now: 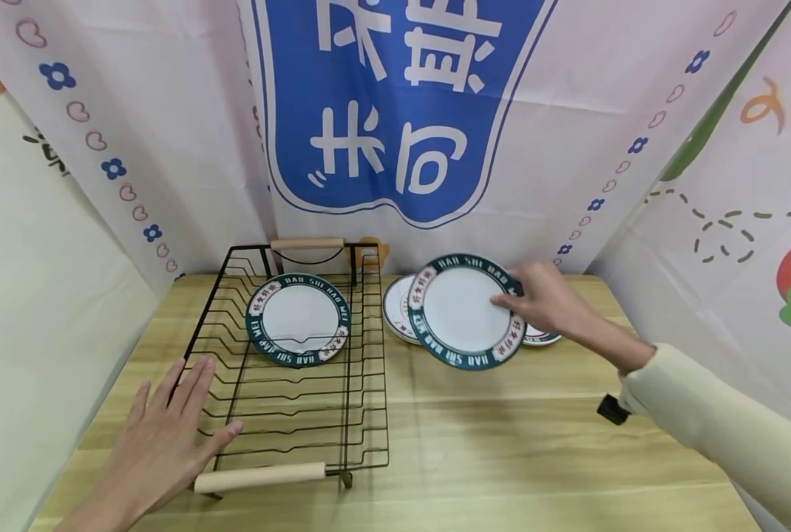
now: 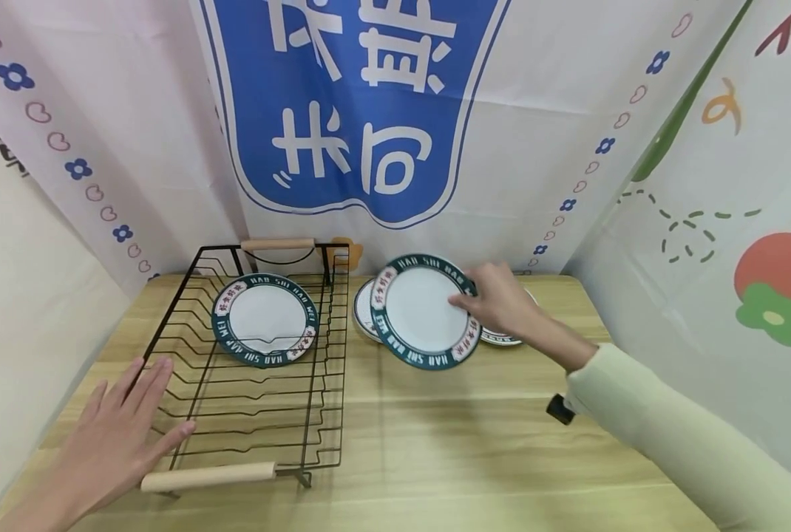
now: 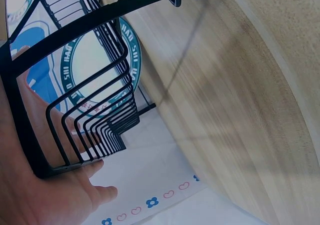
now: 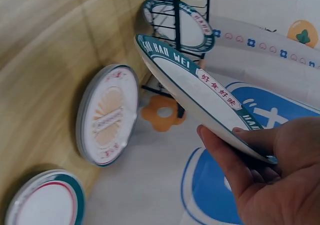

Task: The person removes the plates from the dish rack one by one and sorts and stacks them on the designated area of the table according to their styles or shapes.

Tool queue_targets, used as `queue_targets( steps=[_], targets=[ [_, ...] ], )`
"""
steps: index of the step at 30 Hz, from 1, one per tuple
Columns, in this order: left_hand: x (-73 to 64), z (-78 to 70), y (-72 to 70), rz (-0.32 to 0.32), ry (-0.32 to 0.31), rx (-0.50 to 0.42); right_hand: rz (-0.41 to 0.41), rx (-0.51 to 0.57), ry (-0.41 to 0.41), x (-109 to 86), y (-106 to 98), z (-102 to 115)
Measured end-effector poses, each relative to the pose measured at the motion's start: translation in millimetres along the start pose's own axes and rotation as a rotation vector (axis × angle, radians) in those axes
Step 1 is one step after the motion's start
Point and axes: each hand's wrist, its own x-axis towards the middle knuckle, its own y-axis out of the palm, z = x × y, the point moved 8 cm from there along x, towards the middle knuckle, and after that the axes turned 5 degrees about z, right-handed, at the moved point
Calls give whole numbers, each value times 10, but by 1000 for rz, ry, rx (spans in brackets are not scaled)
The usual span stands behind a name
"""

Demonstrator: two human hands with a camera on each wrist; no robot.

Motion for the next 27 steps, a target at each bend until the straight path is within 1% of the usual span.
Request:
queue_targets(
  steps=[2, 4, 11, 19, 24, 27],
  targets=[
    [-17, -2, 2, 4, 0, 1, 26, -15, -1, -76, 81, -87],
    [-25, -5, 2, 5, 1, 1, 54, -22, 16, -145, 163, -174],
    [8, -5, -7, -4, -5, -8, 120, 18, 53, -309, 442, -382],
    [19, -6, -6, 8, -4, -5, 179, 69, 118, -390, 824, -541],
    [11, -8, -10, 8, -11, -10, 213, 131, 143, -410, 1011, -590],
    [17, -3, -12, 5, -9, -10, 217, 163, 164, -424, 1103, -627]
  ],
)
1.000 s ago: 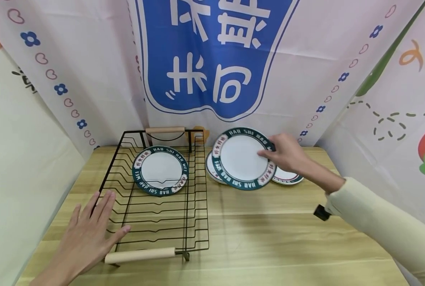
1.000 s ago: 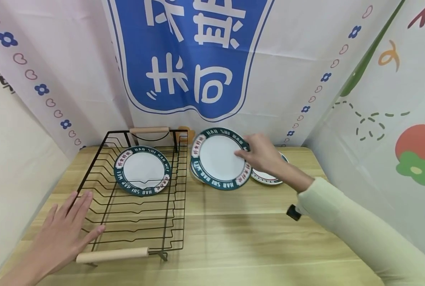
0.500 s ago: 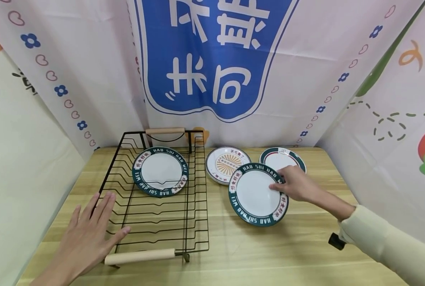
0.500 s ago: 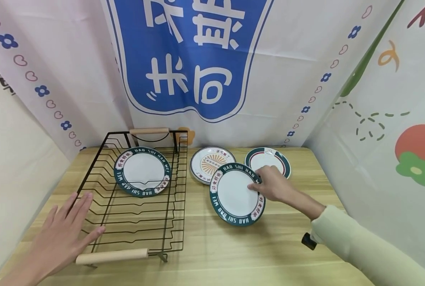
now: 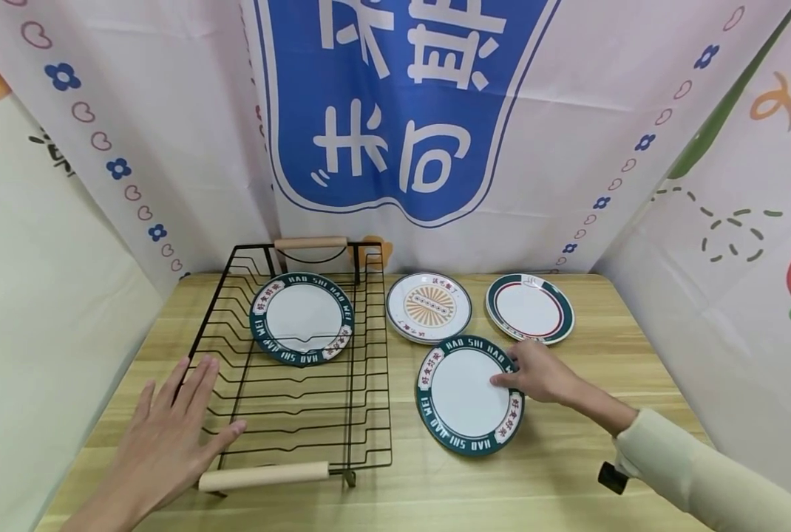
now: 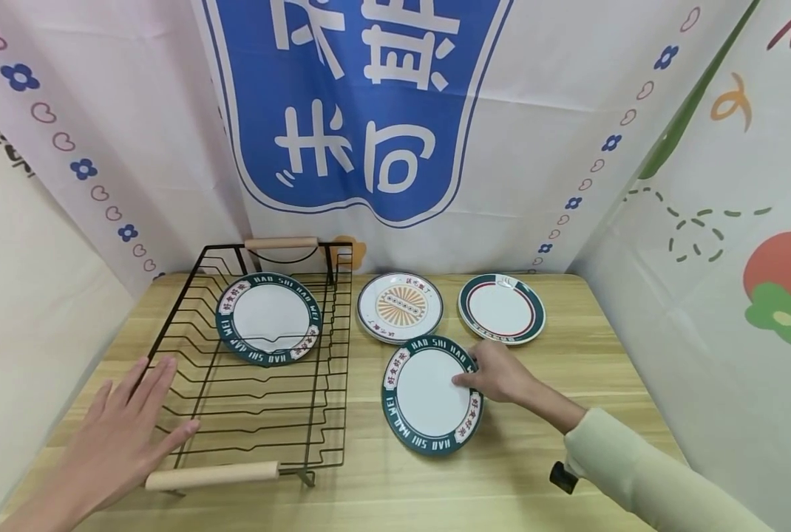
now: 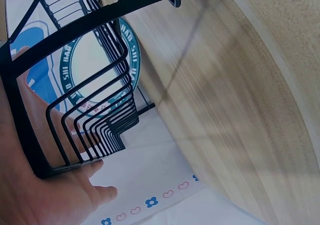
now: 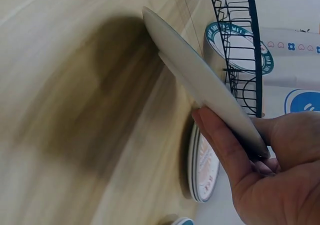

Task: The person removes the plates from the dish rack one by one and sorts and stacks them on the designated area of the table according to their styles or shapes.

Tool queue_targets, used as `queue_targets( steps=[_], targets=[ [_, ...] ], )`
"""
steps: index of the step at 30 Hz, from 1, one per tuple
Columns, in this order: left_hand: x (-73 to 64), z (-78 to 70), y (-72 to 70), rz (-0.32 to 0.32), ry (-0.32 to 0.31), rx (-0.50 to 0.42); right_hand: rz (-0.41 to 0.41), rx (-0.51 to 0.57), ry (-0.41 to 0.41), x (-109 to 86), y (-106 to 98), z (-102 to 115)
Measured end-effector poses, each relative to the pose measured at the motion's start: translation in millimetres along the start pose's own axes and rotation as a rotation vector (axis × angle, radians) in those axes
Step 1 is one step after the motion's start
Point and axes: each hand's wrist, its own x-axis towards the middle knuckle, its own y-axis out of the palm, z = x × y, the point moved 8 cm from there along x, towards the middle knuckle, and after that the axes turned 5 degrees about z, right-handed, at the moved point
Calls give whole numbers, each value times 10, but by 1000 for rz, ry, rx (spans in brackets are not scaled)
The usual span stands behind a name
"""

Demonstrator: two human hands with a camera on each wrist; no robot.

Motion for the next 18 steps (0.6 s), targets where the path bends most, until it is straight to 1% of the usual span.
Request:
queue_targets(
  steps=[5, 9, 12, 18],
  targets=[
    [0, 19, 9, -5, 1, 11, 13, 66, 45, 40, 150, -106],
    [3, 18, 5, -6, 0, 7, 0, 122, 117, 74, 264, -243],
    [1, 5, 9, -5, 2, 4, -11, 138, 169, 87, 355, -358],
    [-4, 7, 9, -6, 0, 5, -8, 132, 207, 119, 499, -498]
  ],
)
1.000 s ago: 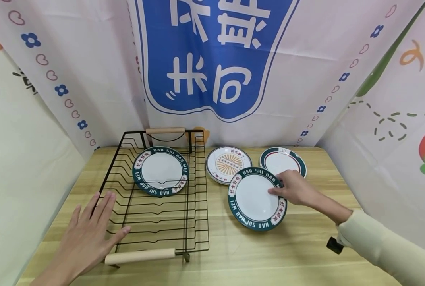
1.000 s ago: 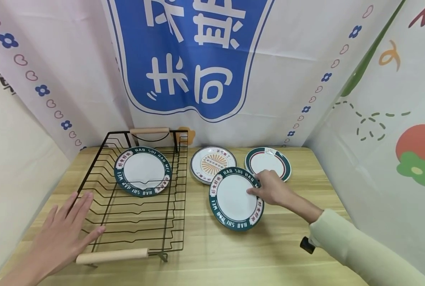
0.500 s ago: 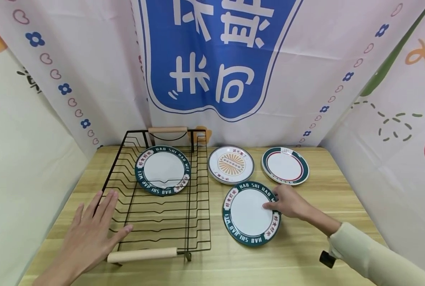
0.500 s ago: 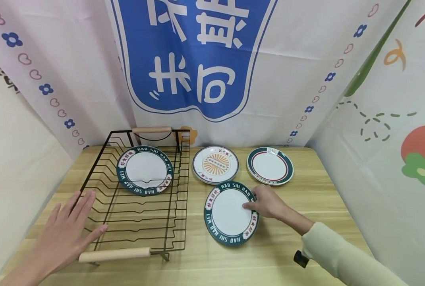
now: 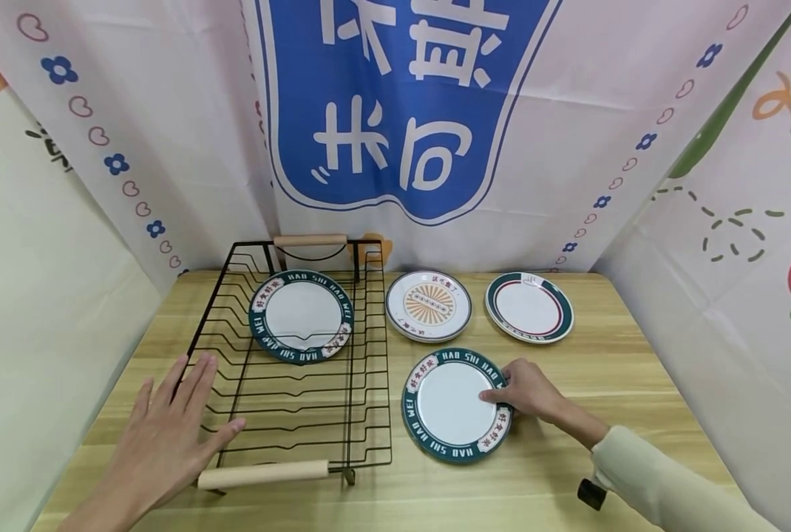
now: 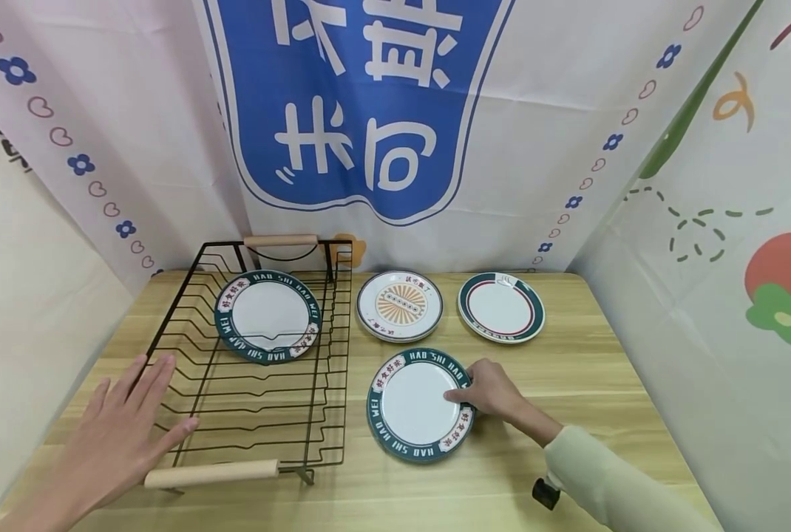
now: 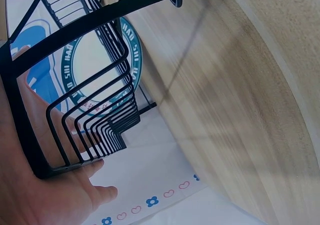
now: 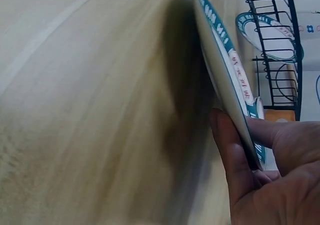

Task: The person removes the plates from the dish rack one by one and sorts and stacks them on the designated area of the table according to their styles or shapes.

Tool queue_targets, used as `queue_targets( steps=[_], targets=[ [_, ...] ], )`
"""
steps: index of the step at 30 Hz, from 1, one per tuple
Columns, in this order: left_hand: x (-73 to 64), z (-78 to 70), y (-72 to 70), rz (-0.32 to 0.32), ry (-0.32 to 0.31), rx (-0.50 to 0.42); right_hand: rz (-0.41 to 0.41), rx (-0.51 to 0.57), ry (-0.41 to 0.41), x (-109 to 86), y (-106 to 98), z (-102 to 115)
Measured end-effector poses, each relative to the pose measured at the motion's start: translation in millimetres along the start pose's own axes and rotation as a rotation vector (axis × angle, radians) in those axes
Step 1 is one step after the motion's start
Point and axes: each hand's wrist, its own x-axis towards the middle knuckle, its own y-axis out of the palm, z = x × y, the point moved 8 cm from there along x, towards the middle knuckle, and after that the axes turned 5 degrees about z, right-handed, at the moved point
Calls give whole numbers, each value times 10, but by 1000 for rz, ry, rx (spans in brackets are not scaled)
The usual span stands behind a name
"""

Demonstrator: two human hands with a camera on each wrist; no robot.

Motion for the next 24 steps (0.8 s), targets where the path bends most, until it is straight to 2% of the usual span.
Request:
queue_targets(
  steps=[7, 12, 18, 24],
  targets=[
    [7, 7, -1, 3, -5, 2, -4, -70, 49, 31, 78, -68],
    [5, 6, -5, 7, -11, 1, -4, -133, 55, 34, 104, -67],
    [-3, 1, -15, 5, -5, -1, -1, -215, 48, 42, 111, -67],
    [2, 1, -12, 3, -3, -1, 3, -292, 0, 68, 29, 32]
  ],
)
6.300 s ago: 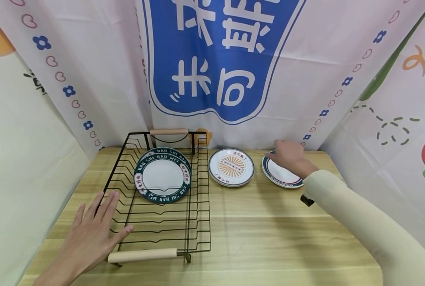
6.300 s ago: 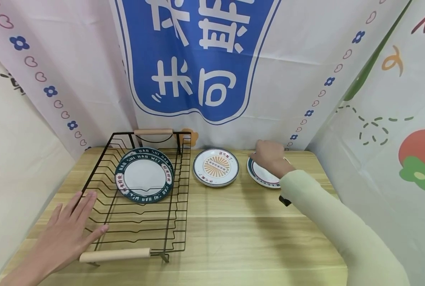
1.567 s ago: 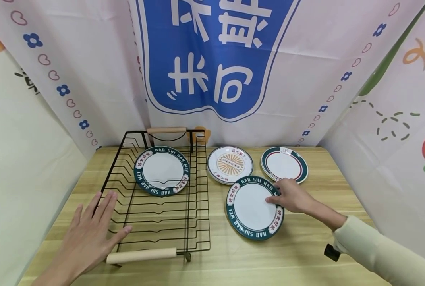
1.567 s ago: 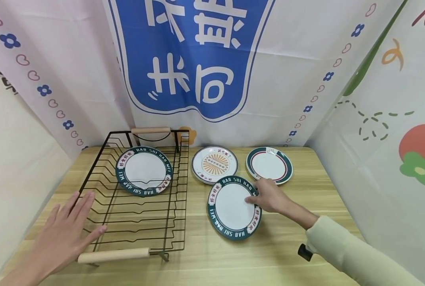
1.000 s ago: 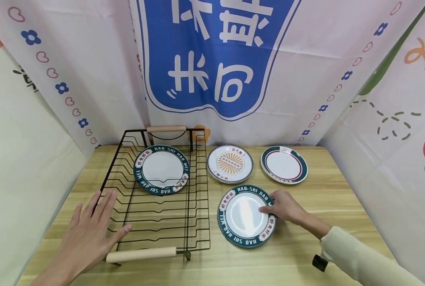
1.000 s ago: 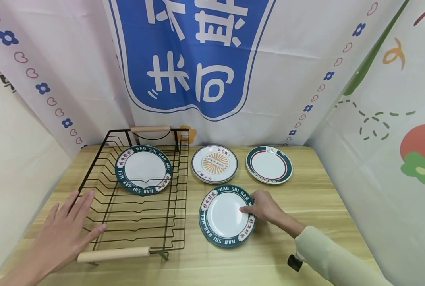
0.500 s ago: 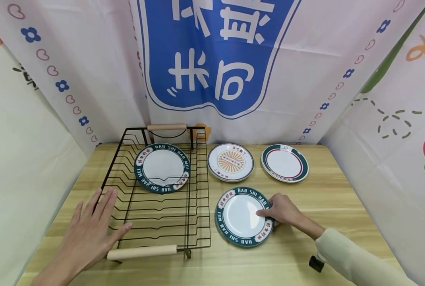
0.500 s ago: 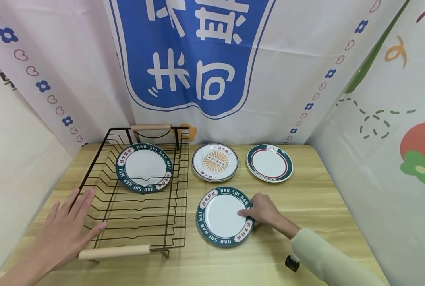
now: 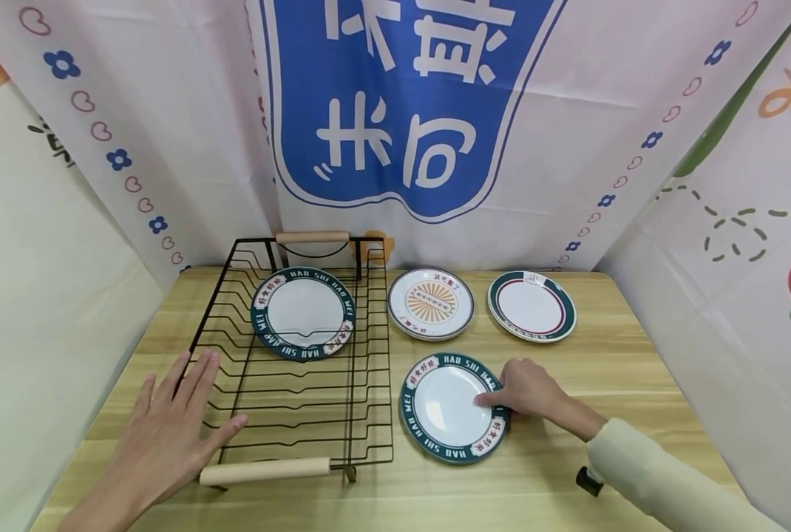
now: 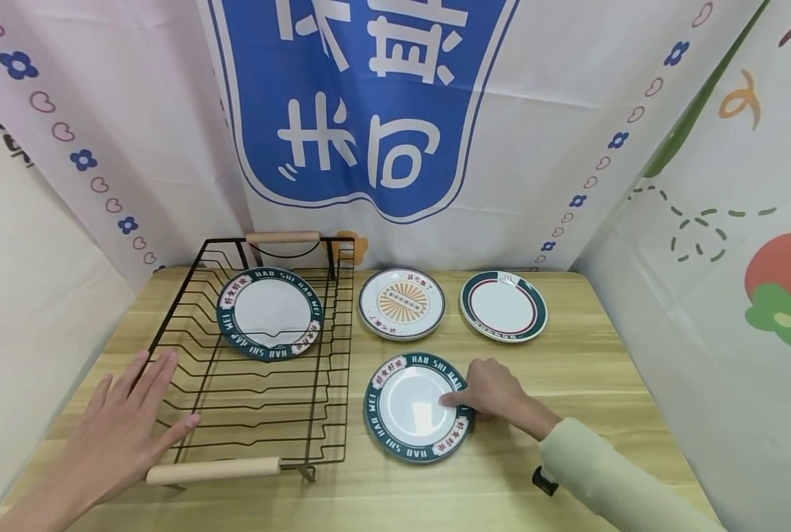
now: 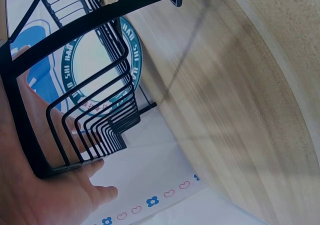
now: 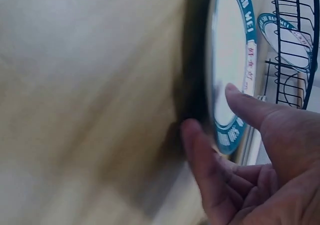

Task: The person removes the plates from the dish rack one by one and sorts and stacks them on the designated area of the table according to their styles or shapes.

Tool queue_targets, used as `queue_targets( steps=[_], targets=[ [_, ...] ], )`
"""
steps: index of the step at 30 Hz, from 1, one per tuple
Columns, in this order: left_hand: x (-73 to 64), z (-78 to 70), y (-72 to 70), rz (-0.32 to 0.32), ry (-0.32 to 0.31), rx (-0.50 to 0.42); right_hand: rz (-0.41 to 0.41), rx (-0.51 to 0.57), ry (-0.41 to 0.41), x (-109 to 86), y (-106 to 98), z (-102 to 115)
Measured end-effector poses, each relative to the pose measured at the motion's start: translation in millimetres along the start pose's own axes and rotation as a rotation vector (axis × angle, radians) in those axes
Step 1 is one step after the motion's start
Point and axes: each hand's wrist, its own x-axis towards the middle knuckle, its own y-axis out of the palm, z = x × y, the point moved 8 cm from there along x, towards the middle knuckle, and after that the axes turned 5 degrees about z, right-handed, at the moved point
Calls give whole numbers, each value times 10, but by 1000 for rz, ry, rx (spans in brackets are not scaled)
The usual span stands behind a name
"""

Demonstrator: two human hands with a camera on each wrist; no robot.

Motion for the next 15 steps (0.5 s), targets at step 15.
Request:
queue_targets(
  steps=[15],
  targets=[
    [1, -9, -3, -11, 4, -1, -48, -282, -88, 89, -598, 608]
  ],
)
